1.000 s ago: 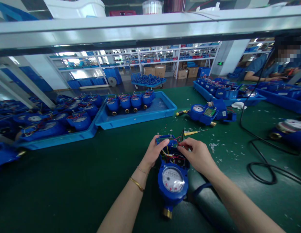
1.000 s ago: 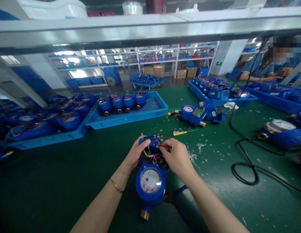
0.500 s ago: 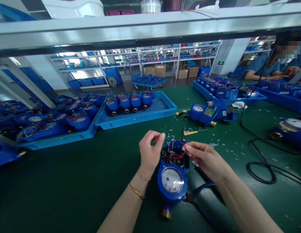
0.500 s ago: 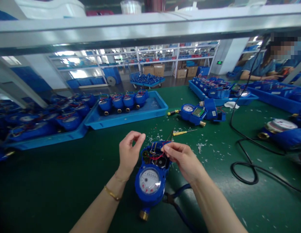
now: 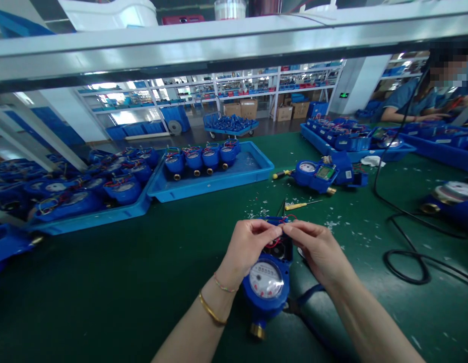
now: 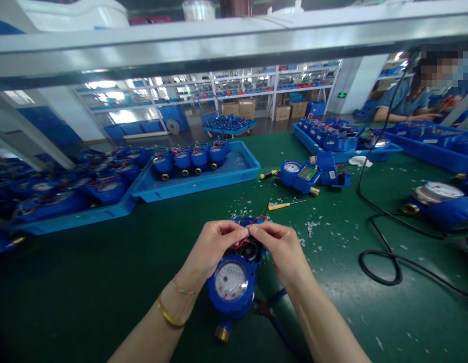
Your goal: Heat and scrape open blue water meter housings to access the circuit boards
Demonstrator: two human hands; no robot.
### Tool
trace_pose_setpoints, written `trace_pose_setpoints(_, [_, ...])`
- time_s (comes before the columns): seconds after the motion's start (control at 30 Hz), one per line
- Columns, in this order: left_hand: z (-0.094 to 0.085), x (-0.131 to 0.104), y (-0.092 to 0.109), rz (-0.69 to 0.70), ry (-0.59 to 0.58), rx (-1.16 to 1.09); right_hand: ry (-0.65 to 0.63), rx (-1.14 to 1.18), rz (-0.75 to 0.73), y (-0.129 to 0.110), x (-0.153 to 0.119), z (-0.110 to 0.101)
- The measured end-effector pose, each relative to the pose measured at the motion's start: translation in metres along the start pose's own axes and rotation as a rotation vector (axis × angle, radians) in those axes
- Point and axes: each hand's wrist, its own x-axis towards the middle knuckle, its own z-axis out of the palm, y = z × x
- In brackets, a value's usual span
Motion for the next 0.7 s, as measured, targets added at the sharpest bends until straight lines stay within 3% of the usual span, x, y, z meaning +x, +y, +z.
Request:
trace_pose_setpoints(0.17, [-0.033, 0.014, 0.001, 0.199, 0.329, 0.159, -0.004, -0.019, -0.024, 0.006, 0.000, -0.010])
trace_pose_setpoints(0.33, [-0.072, 0.027, -0.004, 0.206, 0.425, 0.324, -0.041, -0.020, -0.049, 0.010, 0.003, -0.015])
trace_pose_setpoints(0.43, [-0.070, 0.029, -0.012, 0.152, 0.348, 0.343, -0.060, -0.036, -0.070, 0.010, 0.004, -0.014])
trace_pose_setpoints(0.6, [-0.047, 0.029, -0.027, -0.022, -0.037, 0.237, -0.087, -0.081, -0.145, 0.007, 0.004, -0.012])
trace_pose_setpoints(0.7, [-0.040, 0.028, -0.030, -0.061, -0.136, 0.109, -0.114, -0.110, -0.187, 0.006, 0.002, -0.011])
